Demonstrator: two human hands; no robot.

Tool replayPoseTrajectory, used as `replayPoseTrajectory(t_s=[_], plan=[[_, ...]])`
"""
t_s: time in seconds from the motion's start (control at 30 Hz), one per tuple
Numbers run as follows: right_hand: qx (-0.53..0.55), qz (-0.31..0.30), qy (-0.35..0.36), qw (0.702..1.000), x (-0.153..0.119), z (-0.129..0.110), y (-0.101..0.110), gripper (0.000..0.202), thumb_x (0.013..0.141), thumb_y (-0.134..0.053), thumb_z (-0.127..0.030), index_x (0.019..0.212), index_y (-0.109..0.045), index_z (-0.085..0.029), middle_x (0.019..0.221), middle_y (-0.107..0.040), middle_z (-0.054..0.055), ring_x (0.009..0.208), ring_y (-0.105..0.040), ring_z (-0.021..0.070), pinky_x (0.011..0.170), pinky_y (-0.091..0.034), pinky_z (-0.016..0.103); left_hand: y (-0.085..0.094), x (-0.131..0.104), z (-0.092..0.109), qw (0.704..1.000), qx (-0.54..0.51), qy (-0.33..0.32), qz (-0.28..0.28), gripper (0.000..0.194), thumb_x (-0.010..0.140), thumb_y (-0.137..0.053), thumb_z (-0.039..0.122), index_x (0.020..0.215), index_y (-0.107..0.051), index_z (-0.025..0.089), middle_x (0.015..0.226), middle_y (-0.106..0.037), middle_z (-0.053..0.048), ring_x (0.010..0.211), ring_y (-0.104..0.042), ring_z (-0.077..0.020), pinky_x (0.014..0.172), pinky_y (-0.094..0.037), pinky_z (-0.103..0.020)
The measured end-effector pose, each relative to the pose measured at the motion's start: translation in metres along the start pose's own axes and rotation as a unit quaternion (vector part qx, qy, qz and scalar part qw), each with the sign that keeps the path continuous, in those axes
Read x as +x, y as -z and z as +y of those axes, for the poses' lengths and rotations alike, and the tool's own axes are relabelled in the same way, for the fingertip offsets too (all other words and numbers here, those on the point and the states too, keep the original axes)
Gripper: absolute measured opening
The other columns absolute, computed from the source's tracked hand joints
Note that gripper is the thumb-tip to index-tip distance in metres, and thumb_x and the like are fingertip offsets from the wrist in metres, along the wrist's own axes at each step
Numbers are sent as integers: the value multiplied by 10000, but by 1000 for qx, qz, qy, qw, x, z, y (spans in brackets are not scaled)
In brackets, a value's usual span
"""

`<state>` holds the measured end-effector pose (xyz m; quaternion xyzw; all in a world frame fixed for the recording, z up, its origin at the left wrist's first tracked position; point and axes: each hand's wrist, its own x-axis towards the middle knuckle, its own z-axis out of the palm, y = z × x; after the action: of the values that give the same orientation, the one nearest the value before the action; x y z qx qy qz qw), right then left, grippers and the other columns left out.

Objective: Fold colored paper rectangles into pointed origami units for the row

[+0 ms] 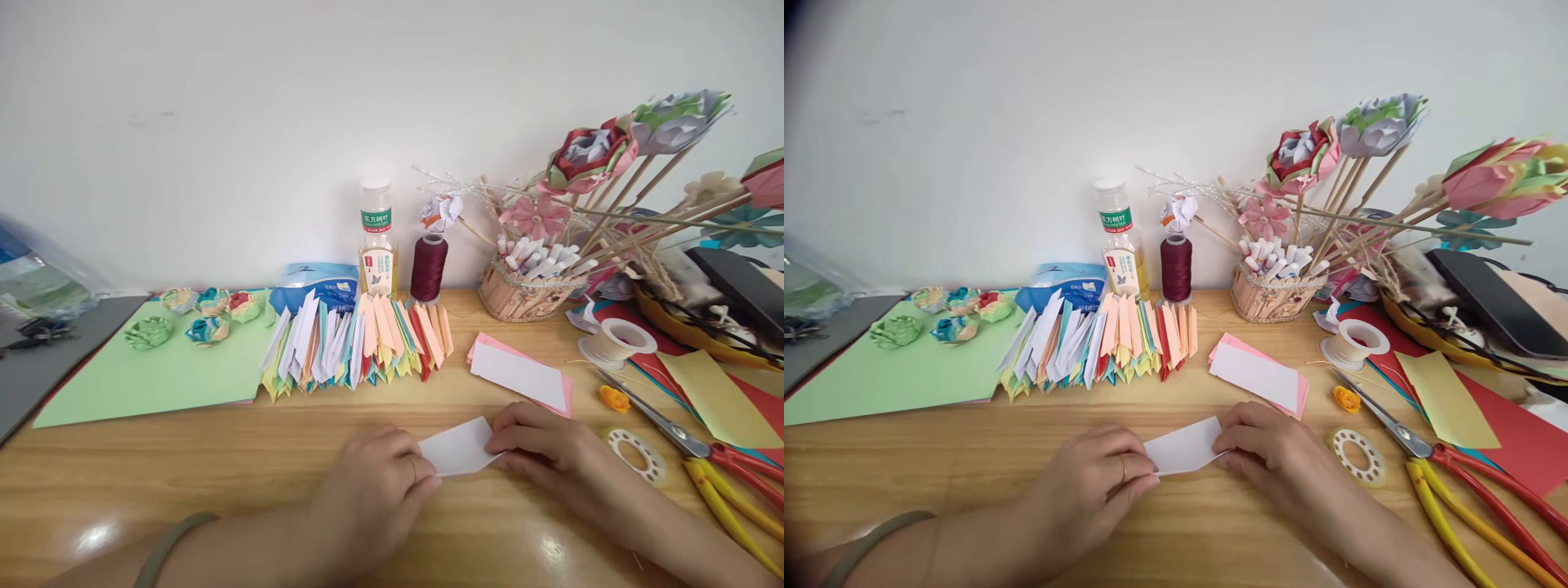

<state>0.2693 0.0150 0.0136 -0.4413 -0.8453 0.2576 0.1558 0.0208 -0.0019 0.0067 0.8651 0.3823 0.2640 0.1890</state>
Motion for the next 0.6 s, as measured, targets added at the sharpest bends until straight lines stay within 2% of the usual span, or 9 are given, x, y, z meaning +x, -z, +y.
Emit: replayPoseTrajectory(t_s=[0.1, 0.17, 0.33, 0.6], plan=[[55, -17, -49, 997, 3, 0, 0, 244, 906, -471, -354, 814, -655, -224, 879, -630, 33, 810, -595, 166, 706, -459, 282, 2, 4, -1, 993, -54, 91, -46, 193, 856, -528, 168, 775, -700, 202, 739, -690, 7, 674, -613, -147, 649, -458, -246], [63, -20, -86, 994, 4, -2, -1, 264, 899, -470, -387, 768, -619, -213, 804, -618, 20, 738, -574, 158, 650, -440, 273, 3, 7, -1, 987, -67, 127, -65, 188, 849, -533, 166, 779, -702, 207, 740, -698, 10, 681, -620, -153, 666, -453, -252], [56, -16, -153, 986, 3, -5, -5, 241, 888, -466, -401, 767, -559, -215, 680, -573, -16, 604, -500, 133, 541, -370, 248, 4, 6, 3, 974, -79, 199, -75, 121, 807, -568, 157, 800, -684, 188, 719, -687, 10, 661, -618, -153, 643, -431, -242], [49, 36, -205, 977, 3, -1, -19, 147, 845, -511, -368, 874, -527, -225, 656, -557, -25, 559, -504, 128, 515, -390, 245, 1, 6, 3, 971, -70, 215, -73, 138, 819, -540, 185, 721, -636, 194, 689, -656, 17, 658, -594, -157, 612, -386, -245]])
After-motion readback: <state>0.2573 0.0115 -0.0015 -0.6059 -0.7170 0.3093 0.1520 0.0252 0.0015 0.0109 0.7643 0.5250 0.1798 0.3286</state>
